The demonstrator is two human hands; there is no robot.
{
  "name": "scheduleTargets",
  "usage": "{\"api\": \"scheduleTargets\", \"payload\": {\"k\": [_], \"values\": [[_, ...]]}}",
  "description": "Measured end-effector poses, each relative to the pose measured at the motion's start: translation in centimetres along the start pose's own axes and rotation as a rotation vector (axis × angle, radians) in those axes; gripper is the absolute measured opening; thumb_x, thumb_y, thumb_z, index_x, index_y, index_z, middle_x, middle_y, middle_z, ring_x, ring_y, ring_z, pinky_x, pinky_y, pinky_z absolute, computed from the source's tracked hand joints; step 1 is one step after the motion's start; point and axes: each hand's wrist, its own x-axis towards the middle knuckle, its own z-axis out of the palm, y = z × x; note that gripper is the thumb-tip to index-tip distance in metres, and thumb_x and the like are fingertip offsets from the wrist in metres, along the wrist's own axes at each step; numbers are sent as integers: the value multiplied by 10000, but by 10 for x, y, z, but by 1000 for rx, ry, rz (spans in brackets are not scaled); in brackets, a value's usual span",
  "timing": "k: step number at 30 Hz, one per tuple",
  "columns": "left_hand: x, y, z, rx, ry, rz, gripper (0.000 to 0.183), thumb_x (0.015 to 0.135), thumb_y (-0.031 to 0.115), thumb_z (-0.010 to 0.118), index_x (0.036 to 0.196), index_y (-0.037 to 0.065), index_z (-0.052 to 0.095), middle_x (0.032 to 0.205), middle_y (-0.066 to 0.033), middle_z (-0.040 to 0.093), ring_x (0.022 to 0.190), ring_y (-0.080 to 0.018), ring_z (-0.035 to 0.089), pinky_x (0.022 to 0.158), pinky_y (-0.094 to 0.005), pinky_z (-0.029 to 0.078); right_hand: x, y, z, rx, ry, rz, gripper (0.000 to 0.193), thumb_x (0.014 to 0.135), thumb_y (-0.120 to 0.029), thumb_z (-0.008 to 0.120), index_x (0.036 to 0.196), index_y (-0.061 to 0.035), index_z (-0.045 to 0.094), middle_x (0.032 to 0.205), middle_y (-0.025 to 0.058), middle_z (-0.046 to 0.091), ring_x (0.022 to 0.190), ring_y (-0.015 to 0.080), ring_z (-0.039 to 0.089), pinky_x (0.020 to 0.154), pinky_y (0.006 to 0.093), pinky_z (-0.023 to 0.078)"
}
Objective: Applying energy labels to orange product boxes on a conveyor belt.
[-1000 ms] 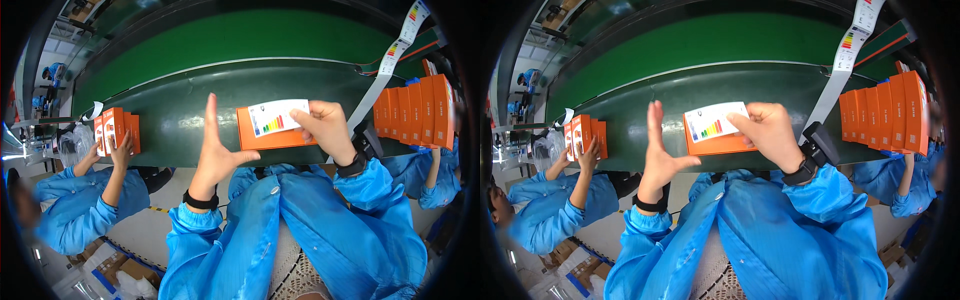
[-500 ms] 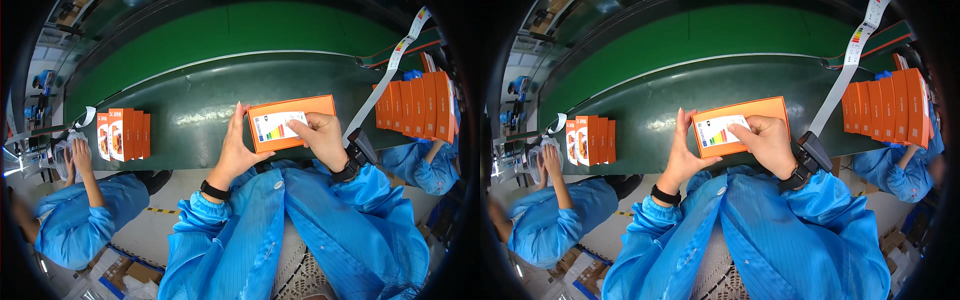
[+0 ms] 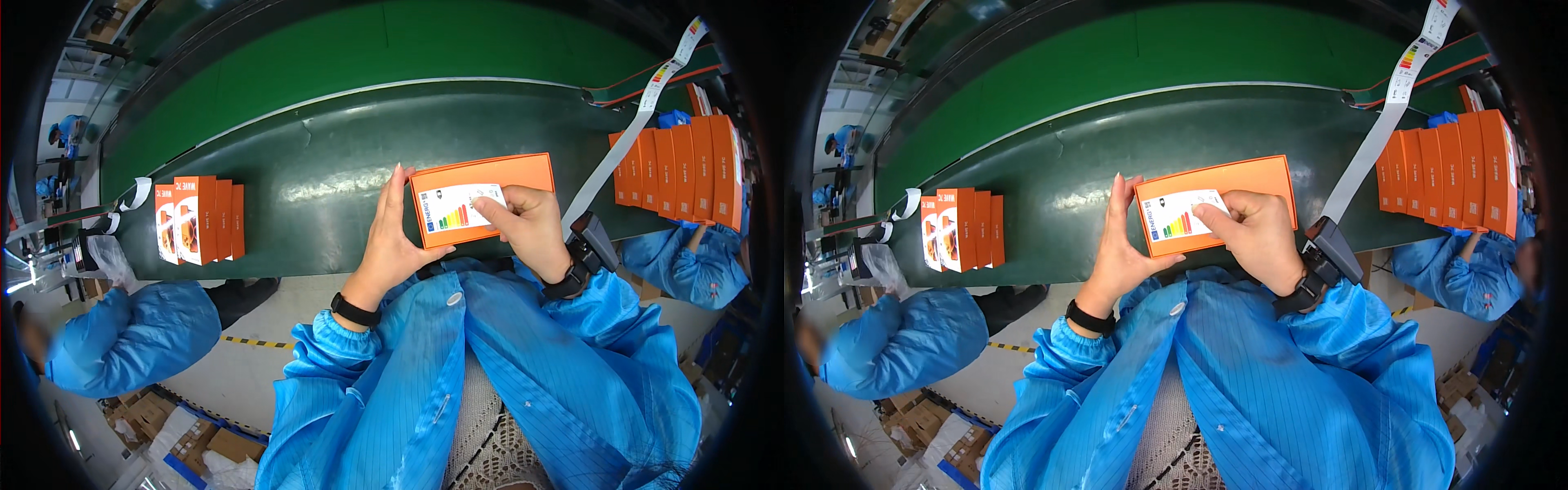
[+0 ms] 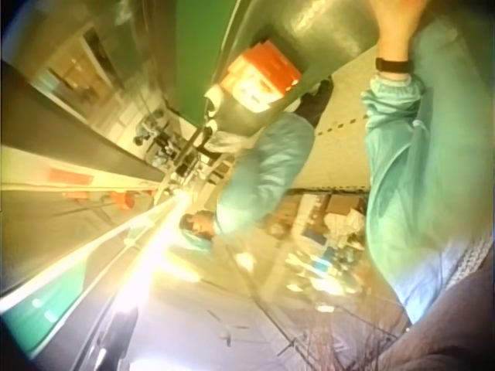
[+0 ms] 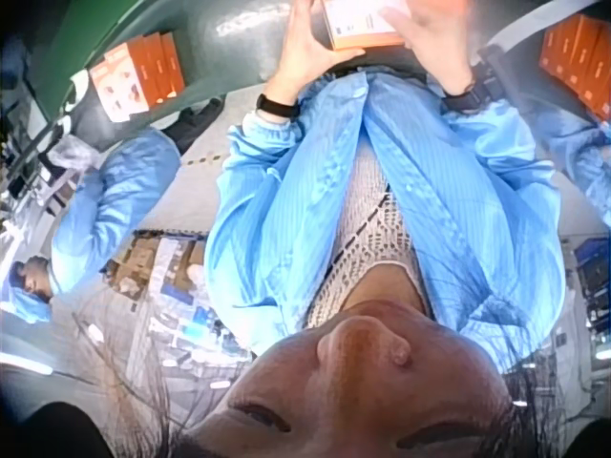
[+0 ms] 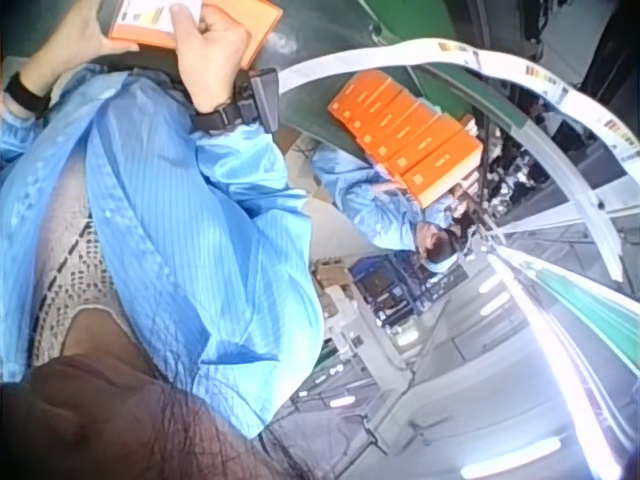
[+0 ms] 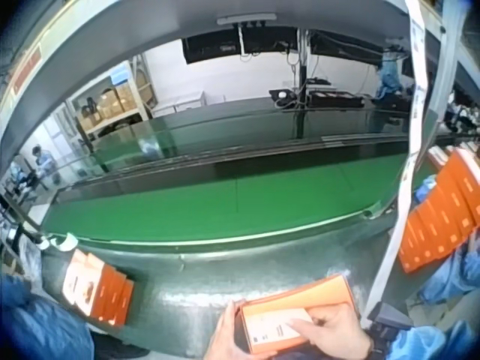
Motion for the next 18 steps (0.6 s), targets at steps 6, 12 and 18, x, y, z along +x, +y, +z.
{"api": "scheduleTargets", "payload": {"k": [6,12,18], "values": [[0,0,0,-11,1,-8,1341,513,126,912,1513,108,19,1460,-218,313,1348,-361,354,1104,-442,314,-1,1,2,-1,4,-37,256,847,-169,713,727,48,650,554,12,567,535,31,470,457,244,362],[-1,1,0,18,9,6,1338,512,128,914,1514,110,28,1457,-212,323,1344,-356,361,1100,-439,319,-2,0,1,-54,6,-45,257,845,-181,715,743,48,656,547,24,563,527,37,469,457,250,362],[-1,1,0,22,9,6,1341,506,131,916,1513,108,30,1456,-212,331,1337,-351,372,1101,-437,318,-3,1,3,-46,18,-71,285,846,-197,712,717,47,639,537,36,556,513,42,448,449,262,351]]}}
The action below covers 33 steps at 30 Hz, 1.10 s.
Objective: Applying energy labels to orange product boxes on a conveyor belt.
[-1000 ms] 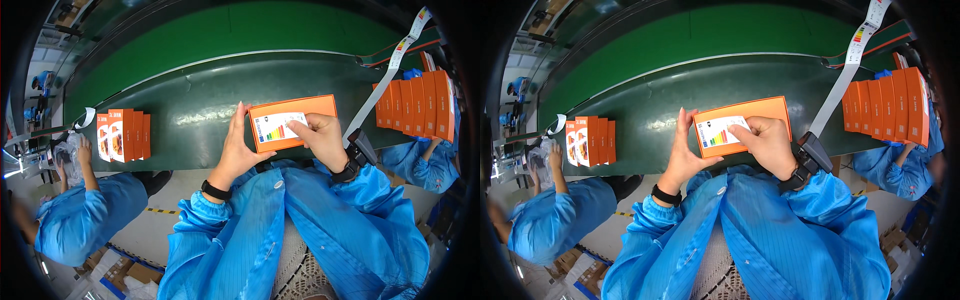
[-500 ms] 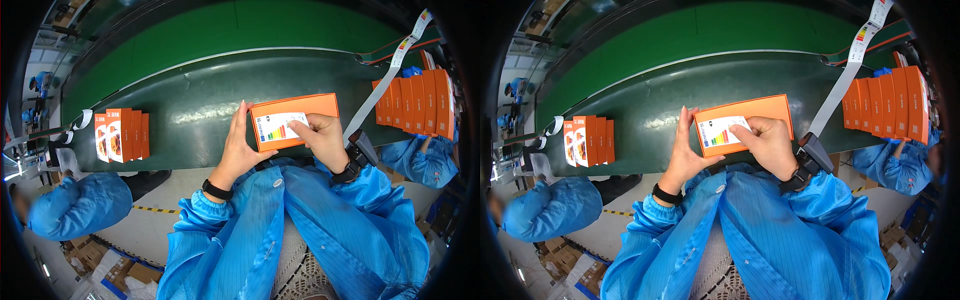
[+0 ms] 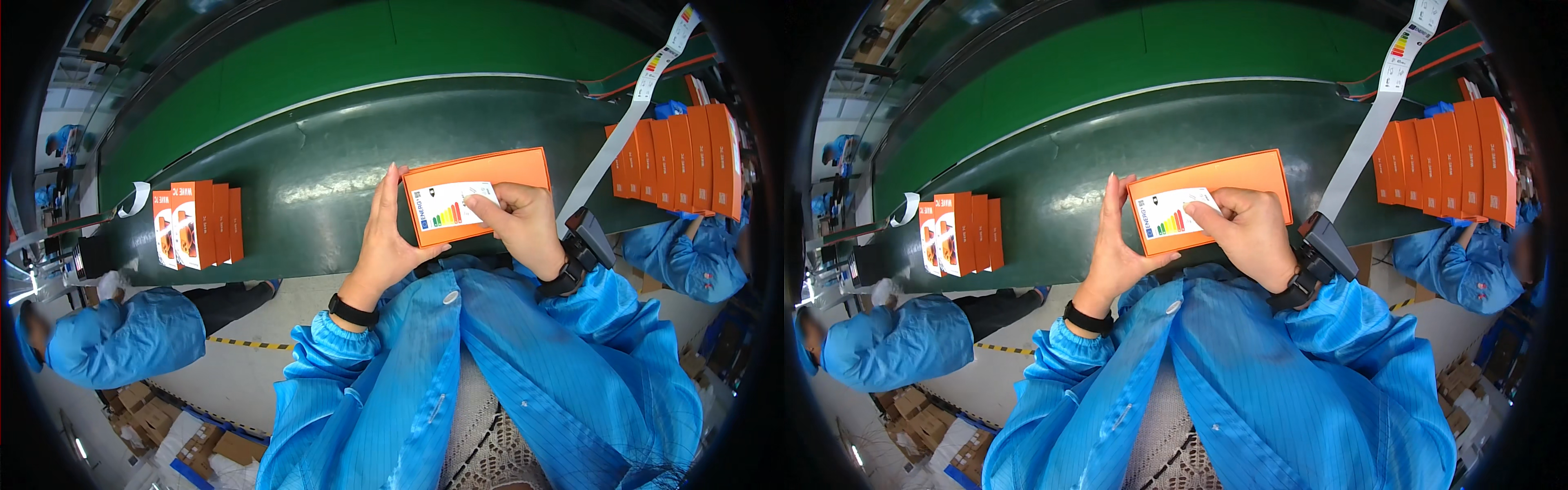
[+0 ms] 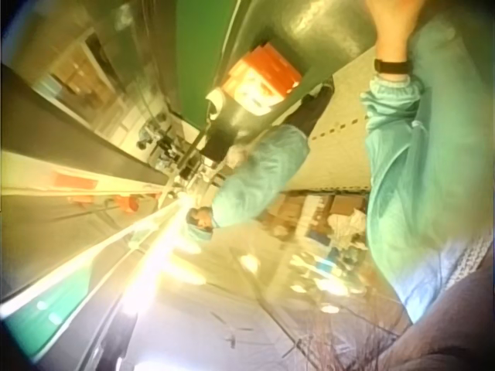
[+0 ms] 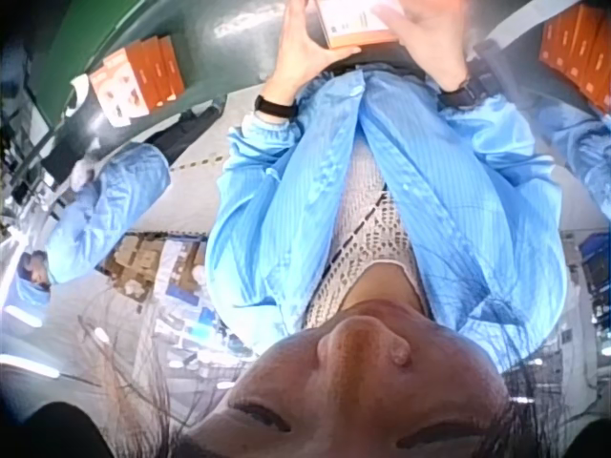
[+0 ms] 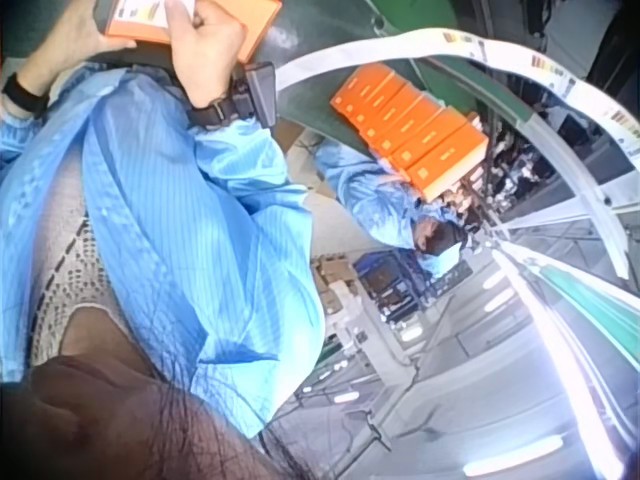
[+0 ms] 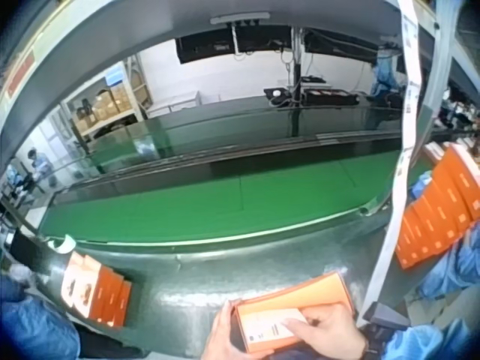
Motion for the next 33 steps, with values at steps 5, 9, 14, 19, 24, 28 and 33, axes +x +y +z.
{"api": "scheduleTargets", "payload": {"k": [5,9,14,19,24,28,33], "values": [[1,0,-1,1,-7,-17,1335,506,127,917,1512,104,39,1461,-209,328,1337,-347,373,1103,-431,315,1,6,2,-52,7,2,303,840,-215,711,711,47,631,531,63,551,497,54,443,443,275,349],[2,1,-1,-8,-2,-7,1330,504,125,918,1509,92,48,1466,-206,323,1336,-343,374,1104,-424,315,3,5,3,-95,50,-91,297,837,-226,702,725,42,641,548,110,569,472,97,480,442,286,359],[4,0,0,-10,-19,-23,1333,497,138,922,1506,79,52,1465,-211,324,1338,-345,371,1107,-419,311,6,3,2,-169,54,-80,264,822,-231,696,770,26,667,629,156,626,517,208,608,481,323,437],[3,0,1,41,-26,0,1327,498,149,923,1503,65,59,1460,-215,331,1334,-346,374,1105,-417,313,10,-1,-1,-652,55,-244,369,780,-375,703,839,-12,673,709,159,656,636,309,653,565,378,503],[1,1,1,39,16,-4,1263,514,140,913,1482,34,108,1415,-192,380,1277,-369,419,1051,-416,380,11,-16,-21,-810,30,-131,415,749,-440,707,854,-41,660,800,127,666,772,261,665,681,378,522],[2,1,1,-31,-20,-74,1309,524,147,915,1507,65,54,1458,-218,328,1341,-336,365,1107,-412,307,-7,11,11,-809,71,-761,552,752,-475,690,1095,-45,637,1147,137,622,1120,259,576,943,454,441],[-1,-5,1,3,-34,-81,1323,524,125,914,1508,67,32,1462,-213,309,1345,-329,356,1115,-408,292,-5,6,9,-835,-368,-565,954,730,-619,623,1426,-25,354,1521,145,284,1437,284,194,1136,569,107]]}}
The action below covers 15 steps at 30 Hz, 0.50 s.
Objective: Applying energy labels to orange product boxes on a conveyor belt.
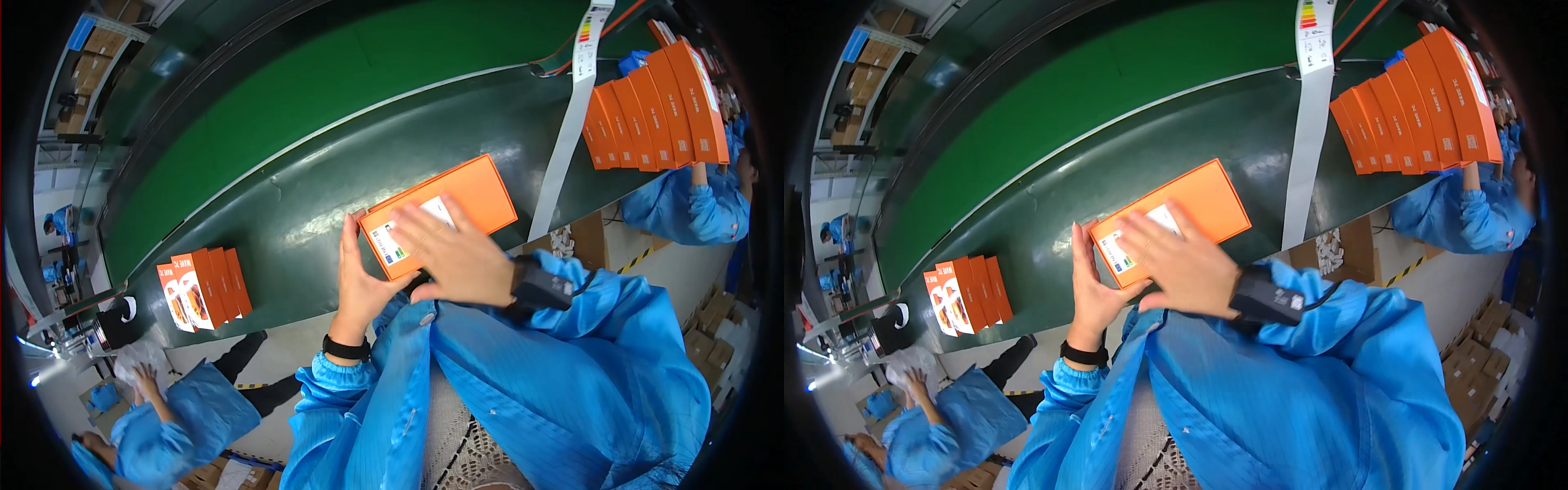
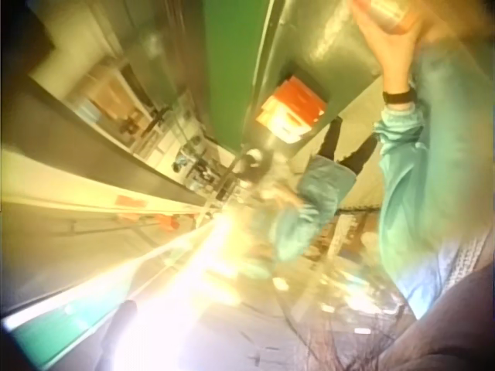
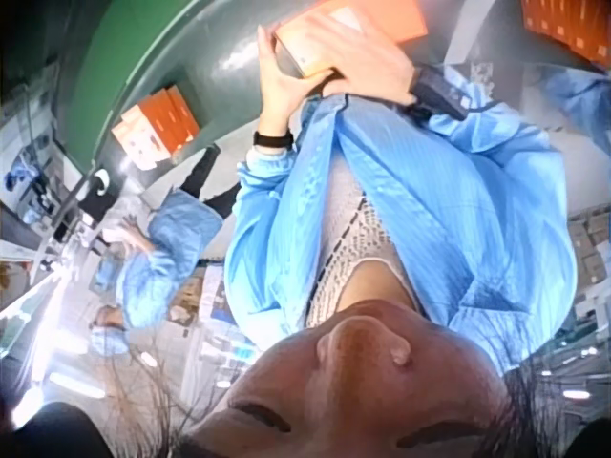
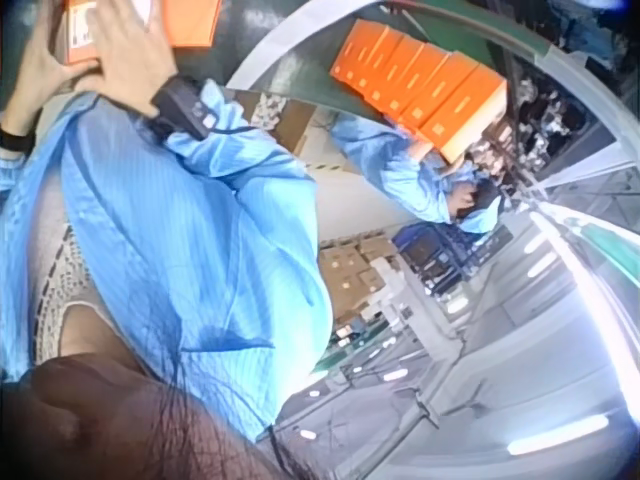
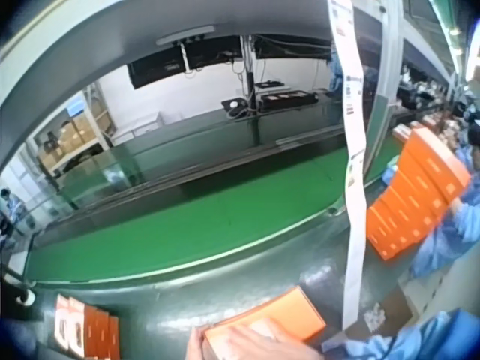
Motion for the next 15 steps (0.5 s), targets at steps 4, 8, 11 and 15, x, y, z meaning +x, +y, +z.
{"api": "scheduleTargets", "payload": {"k": [4,8,11,15], "values": [[6,4,2,-49,-33,18,1341,513,47,904,1505,65,2,1474,-197,283,1352,-313,341,1124,-402,278,-19,44,-33,-255,106,133,862,704,-489,717,1397,-77,412,1447,183,356,1388,347,275,1129,576,139],[18,19,-15,-148,-95,143,1534,410,459,930,1502,90,-81,1529,-219,166,1412,-341,213,1153,-439,179,-37,66,-43,1,375,-105,782,663,-305,780,1370,-213,459,1224,231,460,1224,408,415,1056,589,296],[42,60,-26,-346,13,180,1545,395,745,776,1505,118,-99,1545,-206,110,1421,-406,159,1152,-488,150,-77,73,-75,49,769,-10,722,608,-269,840,1268,-185,560,1196,217,442,1141,396,450,996,533,365],[80,109,-13,-383,22,216,1081,791,562,687,1510,85,34,1510,-217,224,1382,-377,293,1143,-457,218,-130,121,-95,-71,1249,503,921,621,-292,843,1404,-97,399,1240,212,394,1130,373,438,958,447,389]]}}
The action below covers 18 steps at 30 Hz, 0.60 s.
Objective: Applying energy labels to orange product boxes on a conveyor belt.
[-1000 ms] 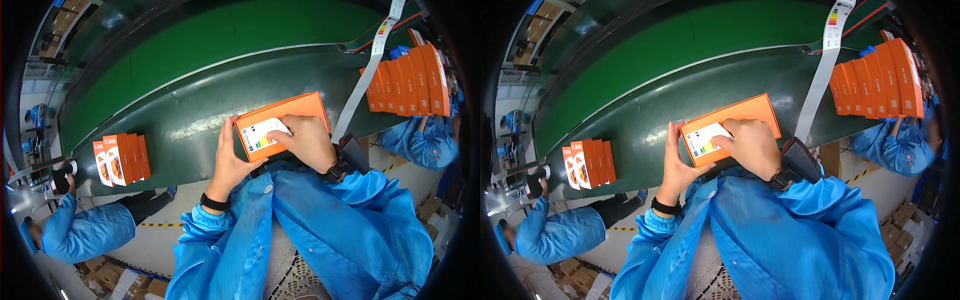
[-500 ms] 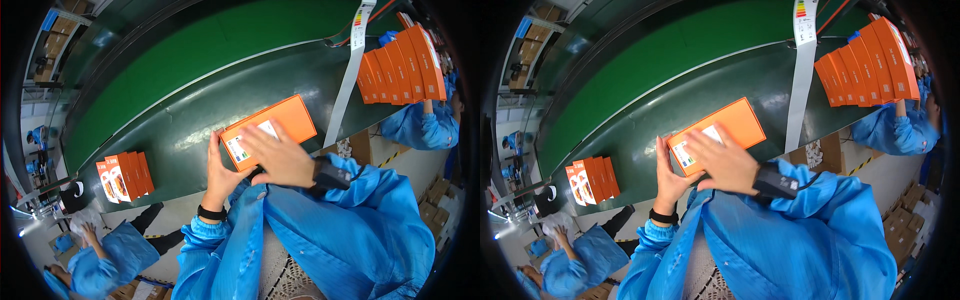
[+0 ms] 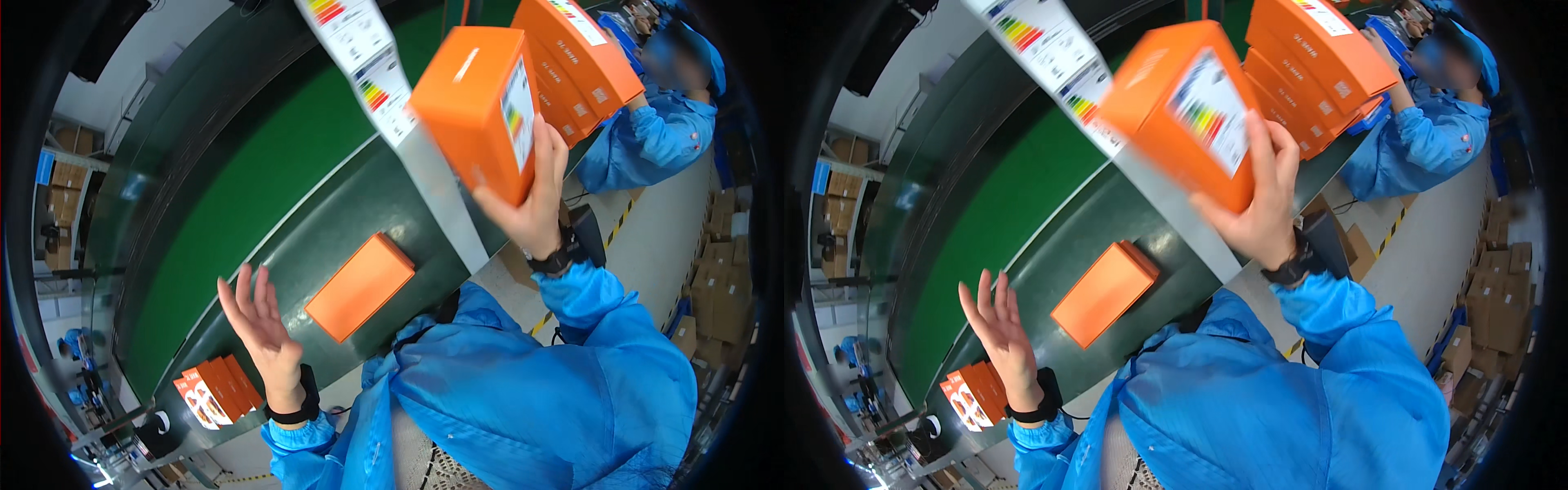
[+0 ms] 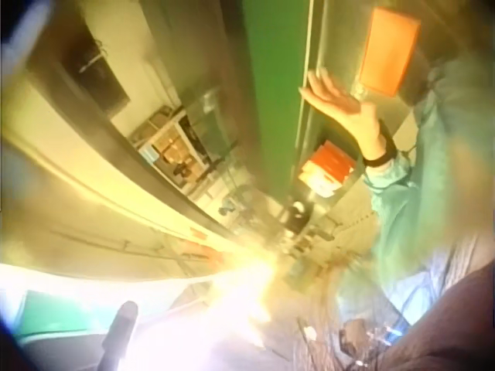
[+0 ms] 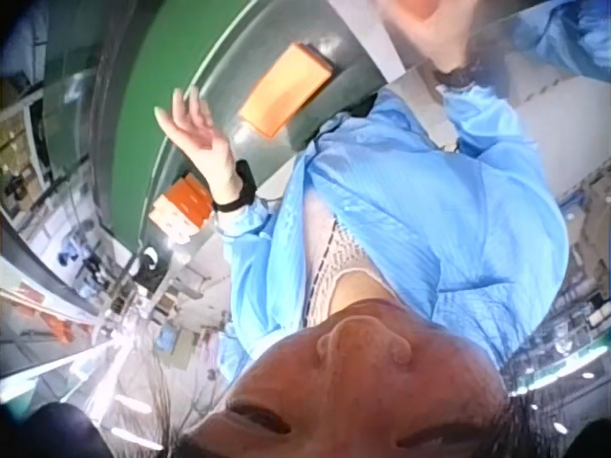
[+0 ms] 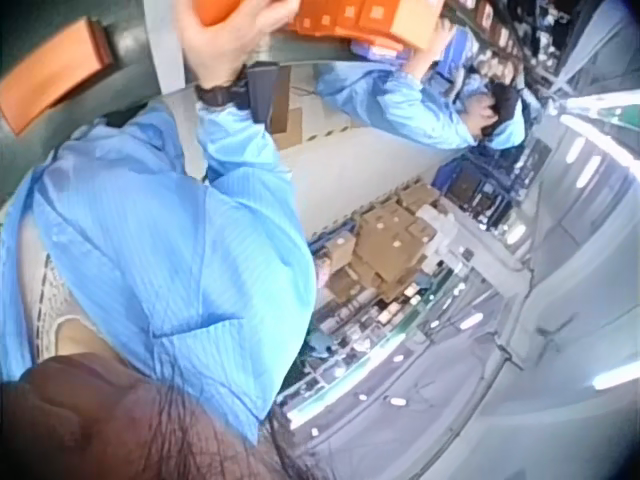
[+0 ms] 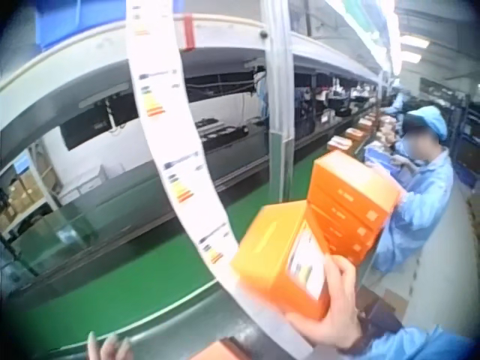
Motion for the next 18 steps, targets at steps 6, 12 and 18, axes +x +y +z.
{"api": "scheduleTargets", "payload": {"k": [6,12,18], "values": [[71,33,93,-199,-108,-165,752,855,17,577,1489,64,174,1423,-227,391,1345,-323,375,1094,-409,319,-71,145,33,-495,-331,418,894,666,-404,797,1422,-165,385,1219,244,392,1162,431,379,998,502,303],[133,51,151,-292,-68,-149,753,891,128,655,1435,-52,168,1248,-264,544,1147,-262,563,968,-379,449,-94,189,68,-612,-506,405,888,691,-409,786,1425,-144,363,1281,271,362,1194,439,360,1021,526,291],[166,74,167,-246,33,-76,702,896,170,662,1386,-91,233,1036,-198,672,997,-206,637,901,-339,475,-33,133,72,-251,-247,201,437,767,-199,738,1159,-60,605,1278,225,451,1177,420,429,1000,483,354]]}}
